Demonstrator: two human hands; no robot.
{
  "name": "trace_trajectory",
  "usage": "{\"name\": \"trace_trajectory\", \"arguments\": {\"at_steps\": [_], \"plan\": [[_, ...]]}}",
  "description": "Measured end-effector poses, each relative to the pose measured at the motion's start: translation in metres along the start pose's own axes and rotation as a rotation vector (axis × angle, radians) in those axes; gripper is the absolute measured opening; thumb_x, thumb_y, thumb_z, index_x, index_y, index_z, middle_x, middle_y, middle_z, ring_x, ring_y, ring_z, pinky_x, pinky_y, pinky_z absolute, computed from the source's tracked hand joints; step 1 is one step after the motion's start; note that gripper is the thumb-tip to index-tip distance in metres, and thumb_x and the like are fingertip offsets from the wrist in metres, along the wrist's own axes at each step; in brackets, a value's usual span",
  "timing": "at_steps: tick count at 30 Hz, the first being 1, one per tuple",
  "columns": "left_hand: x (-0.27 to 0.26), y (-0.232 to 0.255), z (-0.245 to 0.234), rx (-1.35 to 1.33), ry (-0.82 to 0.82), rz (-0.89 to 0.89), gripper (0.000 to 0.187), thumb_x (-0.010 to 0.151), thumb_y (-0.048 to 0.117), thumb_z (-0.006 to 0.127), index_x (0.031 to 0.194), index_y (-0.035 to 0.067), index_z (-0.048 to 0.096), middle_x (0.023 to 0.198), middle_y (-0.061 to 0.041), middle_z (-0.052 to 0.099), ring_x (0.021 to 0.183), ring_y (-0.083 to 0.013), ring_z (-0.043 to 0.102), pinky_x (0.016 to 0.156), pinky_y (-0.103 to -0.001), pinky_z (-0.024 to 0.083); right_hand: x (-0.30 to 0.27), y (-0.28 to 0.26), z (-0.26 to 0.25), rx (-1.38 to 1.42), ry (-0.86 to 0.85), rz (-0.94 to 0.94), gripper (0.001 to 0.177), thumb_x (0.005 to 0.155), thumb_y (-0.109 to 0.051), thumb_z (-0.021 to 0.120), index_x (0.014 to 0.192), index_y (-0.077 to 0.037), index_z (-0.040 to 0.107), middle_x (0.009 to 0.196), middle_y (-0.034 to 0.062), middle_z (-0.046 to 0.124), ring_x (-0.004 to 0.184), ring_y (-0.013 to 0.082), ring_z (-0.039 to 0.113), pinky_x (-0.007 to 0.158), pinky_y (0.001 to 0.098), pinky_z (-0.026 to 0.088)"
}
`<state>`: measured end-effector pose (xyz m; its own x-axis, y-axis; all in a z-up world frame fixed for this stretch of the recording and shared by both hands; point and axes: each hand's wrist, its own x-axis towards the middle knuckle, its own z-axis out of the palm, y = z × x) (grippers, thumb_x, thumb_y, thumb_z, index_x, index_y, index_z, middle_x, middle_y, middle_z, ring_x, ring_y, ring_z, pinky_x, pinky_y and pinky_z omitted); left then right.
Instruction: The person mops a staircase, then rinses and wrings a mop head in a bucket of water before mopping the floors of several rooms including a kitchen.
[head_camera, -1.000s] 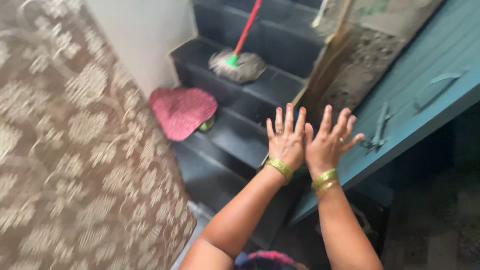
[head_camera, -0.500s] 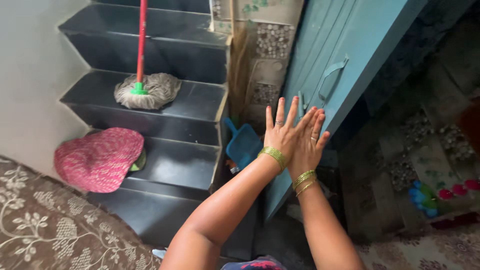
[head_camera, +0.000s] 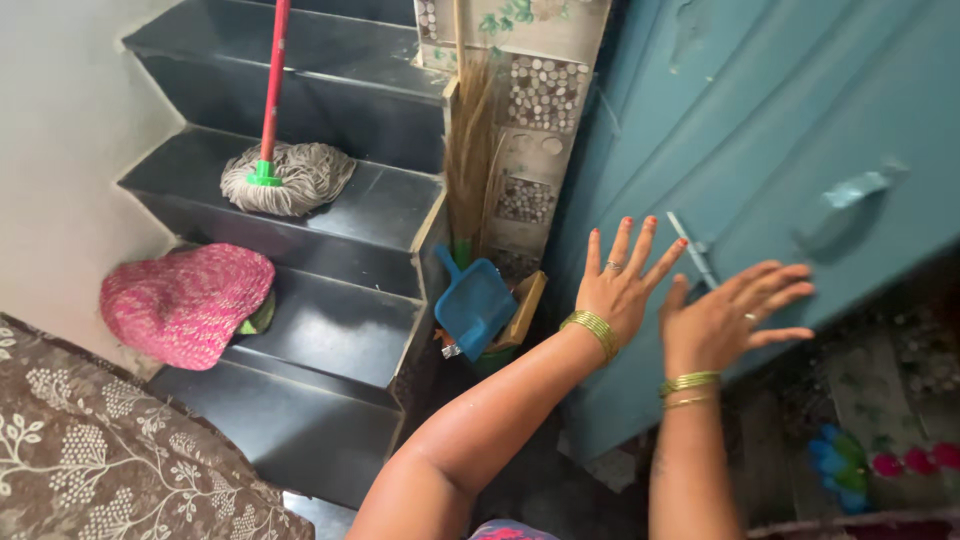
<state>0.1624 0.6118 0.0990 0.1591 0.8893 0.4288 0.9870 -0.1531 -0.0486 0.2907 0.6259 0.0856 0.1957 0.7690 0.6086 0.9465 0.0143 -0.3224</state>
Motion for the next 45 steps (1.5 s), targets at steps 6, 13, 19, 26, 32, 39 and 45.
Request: {"name": "trace_trajectory", "arguments": {"at_steps": [6, 13, 19, 26, 32, 39, 45], "plan": [[0.027, 0.0, 0.007, 0.078, -0.007, -0.006, 0.088, 0.096, 0.02, 0.058, 0.165, 0.036, 0.007, 0.173, -0.012, 0.007, 0.159, -0.0371, 0.007, 0.123, -0.066, 0.015, 0.026, 0.001, 0.006, 0.116, -0.067, 0.051, 0.112, 0.101, -0.05, 0.066, 0.166, 0.017, 0.004, 0.172, 0.039, -0.005, 0.156, 0.0548, -0.015, 0.113, 0.0803, -0.015], [0.017, -0.033, 0.01, 0.01, 0.099, -0.127, 0.074, 0.1, 0.038, 0.054, 0.163, 0.037, 0.015, 0.174, -0.011, 0.01, 0.161, -0.0356, 0.01, 0.126, -0.067, 0.015, 0.016, -0.05, 0.024, 0.163, -0.168, -0.095, 0.106, 0.103, -0.053, 0.064, 0.166, 0.008, 0.005, 0.172, 0.0374, -0.003, 0.156, 0.056, -0.012, 0.113, 0.0805, -0.01], [-0.037, -0.085, -0.001, 0.11, 0.193, -0.244, 0.068, 0.103, 0.035, 0.055, 0.164, 0.035, 0.025, 0.174, -0.012, 0.018, 0.162, -0.0348, 0.012, 0.128, -0.067, 0.017, -0.017, -0.122, 0.021, 0.265, -0.394, -0.126, 0.1, 0.099, -0.053, 0.057, 0.166, -0.003, 0.002, 0.17, 0.0323, 0.003, 0.156, 0.0538, 0.0, 0.106, 0.0869, -0.005], [-0.104, -0.151, -0.026, 0.231, 0.231, -0.302, 0.063, 0.103, 0.03, 0.055, 0.162, 0.034, 0.034, 0.171, -0.013, 0.023, 0.16, -0.0339, 0.015, 0.126, -0.065, 0.013, -0.07, -0.196, 0.019, 0.34, -0.384, -0.285, 0.096, 0.104, -0.059, 0.052, 0.166, -0.003, 0.005, 0.17, 0.034, 0.004, 0.155, 0.0563, -0.002, 0.106, 0.0874, -0.002], [-0.169, -0.223, -0.04, 0.316, 0.264, -0.349, 0.06, 0.107, 0.03, 0.054, 0.163, 0.034, 0.032, 0.174, -0.013, 0.02, 0.162, -0.0334, 0.012, 0.129, -0.066, 0.01, -0.126, -0.273, 0.007, 0.453, -0.441, -0.341, 0.095, 0.102, -0.062, 0.051, 0.166, -0.006, 0.009, 0.17, 0.0314, 0.004, 0.155, 0.0556, -0.003, 0.106, 0.087, -0.001], [-0.222, -0.287, -0.074, 0.346, 0.267, -0.387, 0.062, 0.104, 0.029, 0.056, 0.16, 0.038, 0.031, 0.172, -0.015, 0.018, 0.161, -0.0337, 0.013, 0.128, -0.065, 0.01, -0.172, -0.34, -0.005, 0.504, -0.492, -0.388, 0.097, 0.098, -0.063, 0.054, 0.166, -0.008, 0.013, 0.169, 0.0301, 0.005, 0.155, 0.0557, 0.002, 0.102, 0.0889, -0.004], [-0.23, -0.337, -0.107, 0.401, 0.152, -0.452, 0.092, 0.09, 0.038, 0.072, 0.166, 0.026, 0.022, 0.17, -0.019, 0.018, 0.158, -0.037, 0.013, 0.127, -0.063, 0.011, -0.179, -0.366, -0.007, 0.51, -0.376, -0.548, 0.091, 0.103, -0.062, 0.051, 0.164, -0.004, 0.017, 0.168, 0.0302, 0.017, 0.154, 0.0527, 0.014, 0.099, 0.0875, -0.008]]}}
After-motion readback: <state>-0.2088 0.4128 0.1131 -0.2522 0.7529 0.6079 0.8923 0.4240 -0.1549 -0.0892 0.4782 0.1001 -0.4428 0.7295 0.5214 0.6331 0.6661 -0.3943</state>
